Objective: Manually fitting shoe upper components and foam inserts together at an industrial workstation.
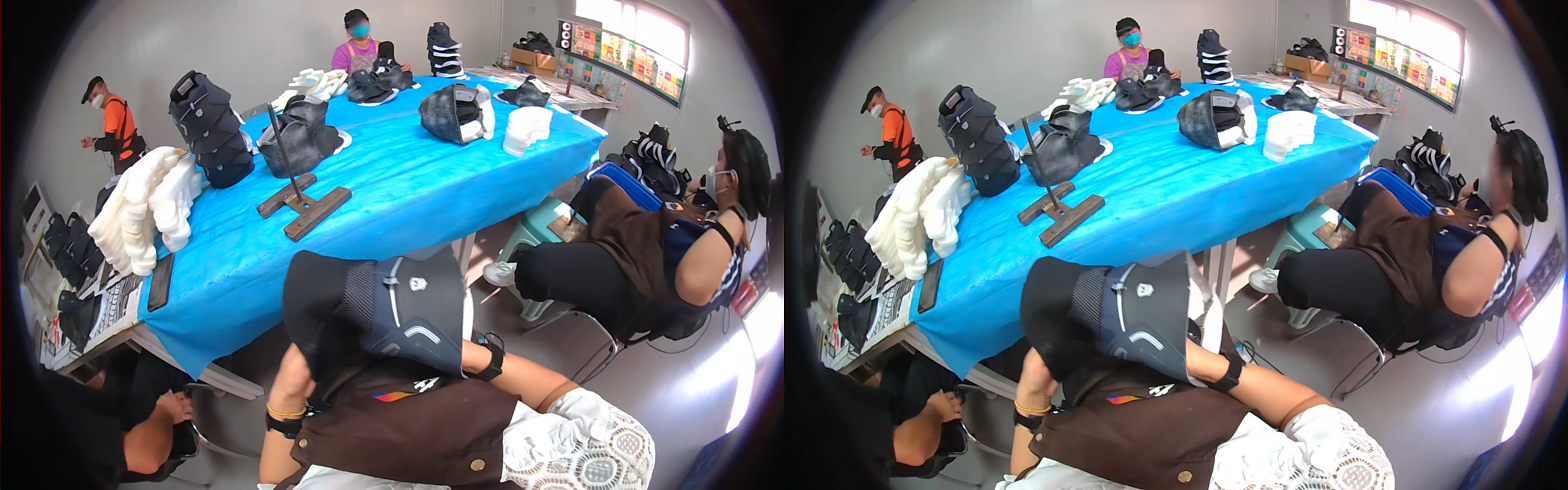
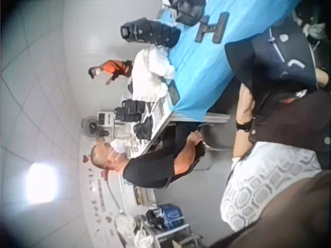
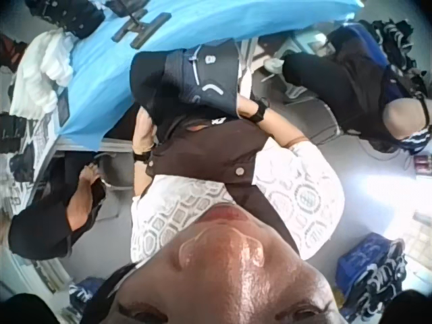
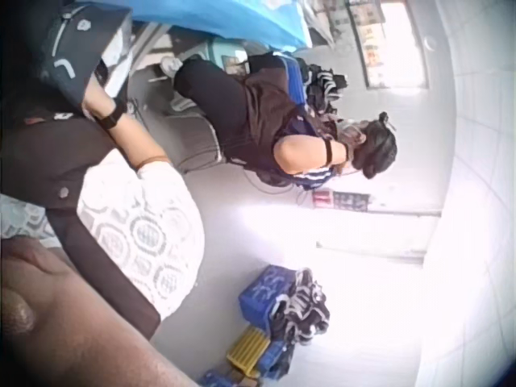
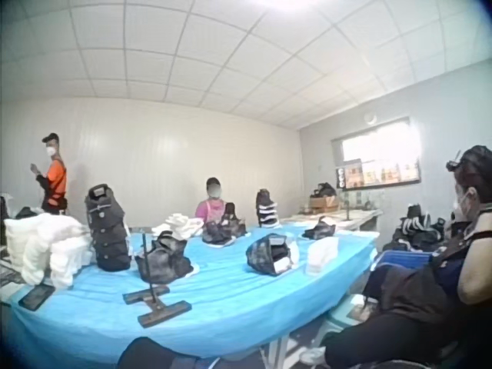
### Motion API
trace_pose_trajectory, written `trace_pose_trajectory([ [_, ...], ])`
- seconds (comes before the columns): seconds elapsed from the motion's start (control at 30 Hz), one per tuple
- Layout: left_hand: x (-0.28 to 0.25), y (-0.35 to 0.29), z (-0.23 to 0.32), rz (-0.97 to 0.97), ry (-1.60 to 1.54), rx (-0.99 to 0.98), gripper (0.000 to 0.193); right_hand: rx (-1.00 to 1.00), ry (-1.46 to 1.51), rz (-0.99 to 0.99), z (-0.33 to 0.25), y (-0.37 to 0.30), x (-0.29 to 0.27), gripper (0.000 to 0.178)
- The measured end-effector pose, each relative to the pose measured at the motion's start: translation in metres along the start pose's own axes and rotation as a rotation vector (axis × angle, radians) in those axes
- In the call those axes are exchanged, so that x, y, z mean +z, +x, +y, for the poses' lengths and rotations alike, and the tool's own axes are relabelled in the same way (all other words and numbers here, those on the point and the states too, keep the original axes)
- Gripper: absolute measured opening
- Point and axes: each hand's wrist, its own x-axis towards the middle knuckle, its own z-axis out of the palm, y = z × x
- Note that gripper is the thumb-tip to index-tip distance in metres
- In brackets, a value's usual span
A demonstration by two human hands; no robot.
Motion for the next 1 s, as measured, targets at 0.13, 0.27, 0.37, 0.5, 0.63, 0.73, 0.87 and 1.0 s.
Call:
trace_pose_trajectory([
  [0.13,0.022,-0.011,-0.017,0.312,0.294,-0.06,0.04,0.008,-0.026,0.006,-0.001,-0.008,0.002,0.045],
  [0.27,0.036,-0.002,-0.012,0.177,0.444,-0.112,0.031,-0.02,-0.094,0.028,-0.002,-0.011,-0.001,0.045],
  [0.37,0.026,-0.01,-0.022,0.156,0.389,-0.111,0.037,-0.078,-0.265,0.091,-0.008,-0.016,-0.009,0.045],
  [0.5,0.02,-0.006,0.003,0.228,-0.308,0.139,0.062,-0.235,-0.786,0.254,-0.027,-0.018,-0.019,0.045],
  [0.63,0.022,0.012,0.04,0.054,0.046,0.081,0.072,-0.316,-1.218,0.425,-0.04,-0.023,-0.029,0.045],
  [0.73,0.017,0.029,0.063,-0.017,0.354,0.055,0.08,-0.32,-1.34,0.362,-0.027,-0.012,-0.044,0.049],
  [0.87,0.018,0.047,0.076,0.015,0.229,-0.084,0.069,-0.32,-1.509,0.303,-0.019,0.0,-0.067,0.054],
  [1.0,0.01,0.046,0.054,0.044,0.034,-0.181,0.052,-0.442,-1.913,0.305,-0.035,0.008,-0.06,0.055],
])
